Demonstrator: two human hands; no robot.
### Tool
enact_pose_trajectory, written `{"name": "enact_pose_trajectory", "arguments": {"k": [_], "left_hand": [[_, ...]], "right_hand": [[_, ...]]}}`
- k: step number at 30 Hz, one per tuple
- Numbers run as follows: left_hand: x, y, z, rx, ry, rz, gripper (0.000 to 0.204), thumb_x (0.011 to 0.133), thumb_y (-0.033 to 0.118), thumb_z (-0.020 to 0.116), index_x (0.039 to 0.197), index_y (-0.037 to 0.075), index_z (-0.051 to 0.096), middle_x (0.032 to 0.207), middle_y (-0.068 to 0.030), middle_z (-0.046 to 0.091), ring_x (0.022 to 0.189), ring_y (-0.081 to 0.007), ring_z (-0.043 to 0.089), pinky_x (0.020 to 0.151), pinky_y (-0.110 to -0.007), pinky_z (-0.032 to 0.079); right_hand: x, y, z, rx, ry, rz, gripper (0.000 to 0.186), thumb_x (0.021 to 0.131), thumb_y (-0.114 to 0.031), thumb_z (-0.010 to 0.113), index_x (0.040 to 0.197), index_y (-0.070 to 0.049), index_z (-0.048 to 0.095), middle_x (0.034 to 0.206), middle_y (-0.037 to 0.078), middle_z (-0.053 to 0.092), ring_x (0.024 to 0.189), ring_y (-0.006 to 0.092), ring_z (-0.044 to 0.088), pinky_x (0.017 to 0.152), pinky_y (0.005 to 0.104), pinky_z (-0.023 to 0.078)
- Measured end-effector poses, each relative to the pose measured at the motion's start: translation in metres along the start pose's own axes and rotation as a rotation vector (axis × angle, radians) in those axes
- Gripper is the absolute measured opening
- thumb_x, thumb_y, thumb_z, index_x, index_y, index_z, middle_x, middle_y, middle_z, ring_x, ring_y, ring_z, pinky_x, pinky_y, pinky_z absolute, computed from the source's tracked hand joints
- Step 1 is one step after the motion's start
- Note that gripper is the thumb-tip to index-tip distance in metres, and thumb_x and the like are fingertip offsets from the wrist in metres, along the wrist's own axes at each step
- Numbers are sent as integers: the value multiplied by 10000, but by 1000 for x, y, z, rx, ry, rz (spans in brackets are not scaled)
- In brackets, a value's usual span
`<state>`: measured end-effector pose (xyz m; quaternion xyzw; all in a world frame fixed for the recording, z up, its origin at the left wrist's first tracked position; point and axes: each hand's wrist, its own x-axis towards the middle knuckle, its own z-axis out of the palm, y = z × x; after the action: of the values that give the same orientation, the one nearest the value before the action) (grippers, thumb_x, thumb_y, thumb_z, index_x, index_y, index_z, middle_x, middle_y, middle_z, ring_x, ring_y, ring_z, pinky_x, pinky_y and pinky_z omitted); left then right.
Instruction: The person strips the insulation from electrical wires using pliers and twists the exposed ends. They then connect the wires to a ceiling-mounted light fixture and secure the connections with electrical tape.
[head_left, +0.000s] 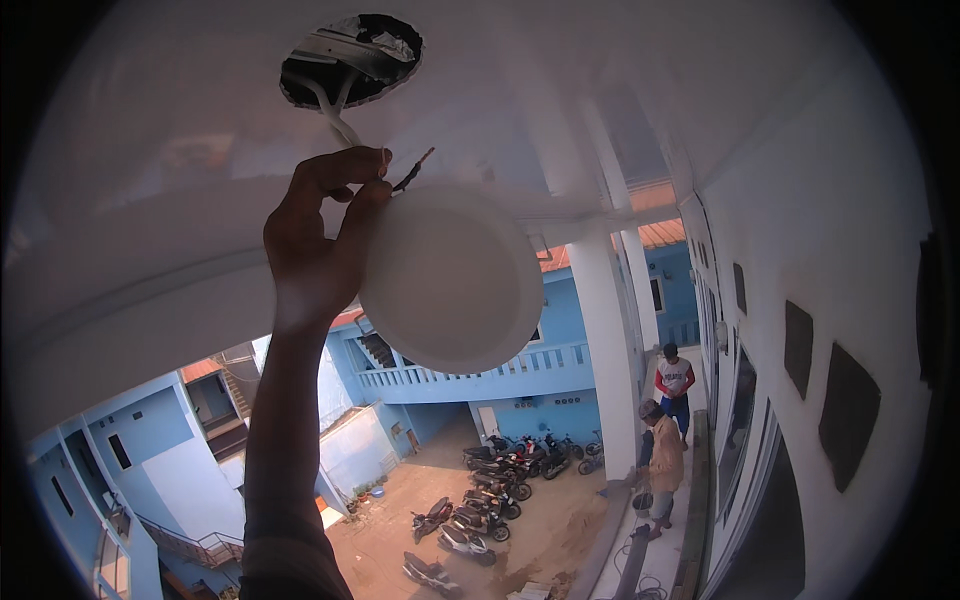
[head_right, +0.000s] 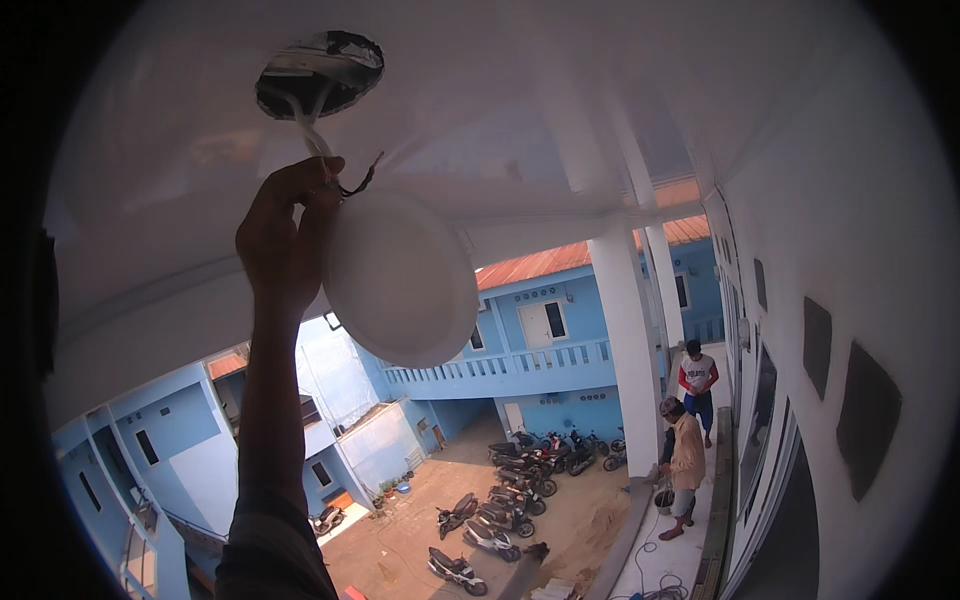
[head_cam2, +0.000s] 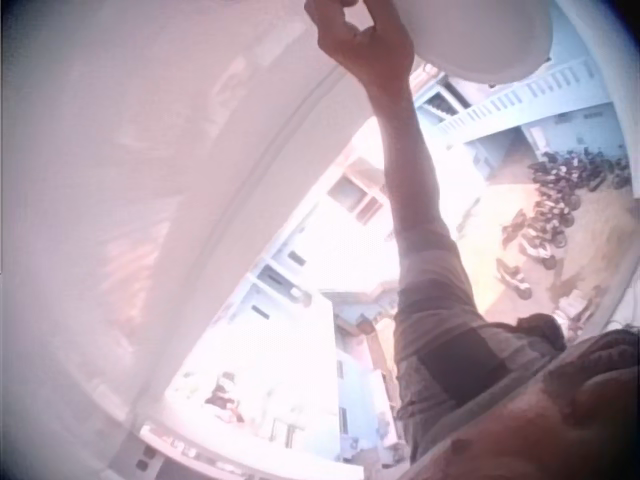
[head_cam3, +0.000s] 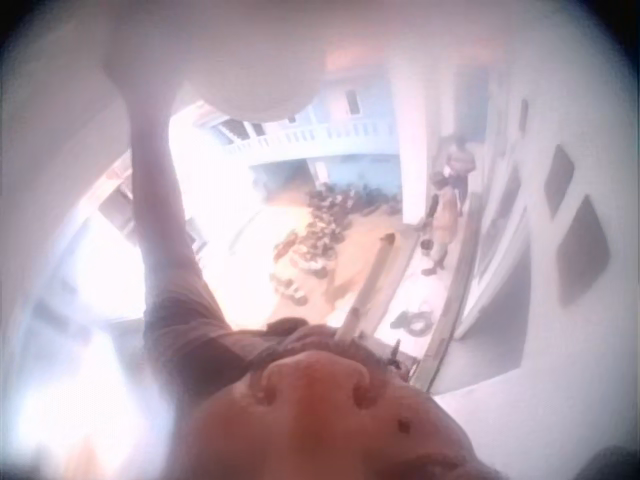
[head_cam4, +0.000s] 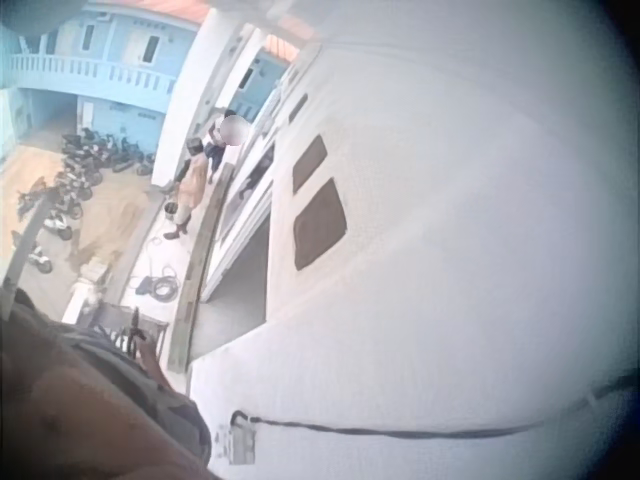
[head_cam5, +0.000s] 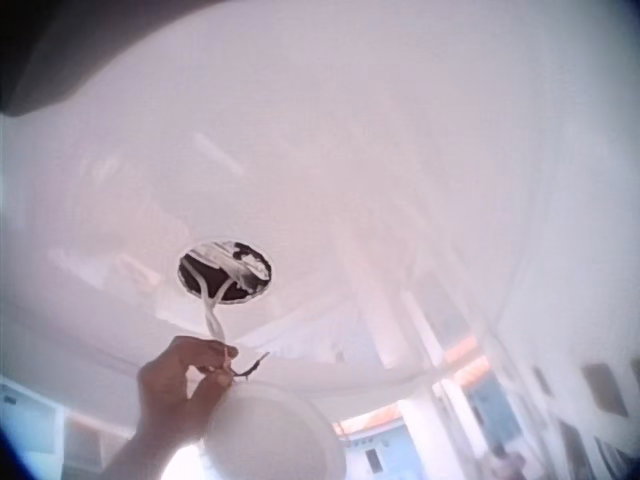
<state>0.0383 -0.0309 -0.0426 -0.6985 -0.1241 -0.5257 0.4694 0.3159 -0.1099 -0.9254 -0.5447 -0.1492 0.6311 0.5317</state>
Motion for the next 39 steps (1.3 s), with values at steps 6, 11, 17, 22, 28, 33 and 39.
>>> {"name": "enact_pose_trajectory", "arguments": {"k": [6,11,17,22,28,33,39], "left_hand": [[-12,-13,11,-324,20,-136,139,908,73,727,1046,73,721,1046,-79,759,991,-171,710,924,-346,527],[-12,-11,16,-361,67,-119,119,906,82,736,1024,65,748,1012,-70,764,996,-184,712,926,-361,555],[-15,-16,20,-280,59,-1,155,918,46,726,1066,76,762,1064,-79,758,1055,-227,710,951,-410,551],[-19,-28,22,-207,81,143,142,908,67,738,1045,70,771,1015,-92,770,1033,-245,709,921,-426,568],[-22,-35,26,-227,130,259,144,877,46,743,1018,62,769,987,-92,774,981,-260,717,870,-419,589],[-24,-37,15,-180,164,297,160,854,14,742,1008,51,760,973,-93,772,950,-266,723,832,-407,601],[-27,-34,14,-188,176,305,159,839,9,755,995,43,754,951,-96,768,944,-268,717,826,-398,596]], "right_hand": [[-28,-7,-8,212,-55,5,334,989,-356,584,1097,-63,704,619,-14,544,443,124,481,404,290,404],[-49,-35,-3,216,-2,44,319,931,-328,656,1049,-36,703,690,45,597,532,177,554,472,342,456],[-101,-124,9,162,36,97,322,860,-295,743,991,-3,702,775,117,660,638,240,642,554,404,519],[-146,-265,35,-132,40,-33,343,801,-267,814,943,24,701,846,176,713,726,292,715,622,456,571],[-291,-486,142,-940,239,-1007,414,903,-148,674,1286,0,622,836,89,653,691,174,654,692,344,530],[-415,-583,260,-1381,432,-1768,464,928,-45,645,1372,20,530,1134,226,700,956,373,717,885,437,561],[-459,-615,326,-1603,586,-1940,457,970,-73,629,1416,-11,549,1010,177,733,835,294,714,841,419,559]]}}
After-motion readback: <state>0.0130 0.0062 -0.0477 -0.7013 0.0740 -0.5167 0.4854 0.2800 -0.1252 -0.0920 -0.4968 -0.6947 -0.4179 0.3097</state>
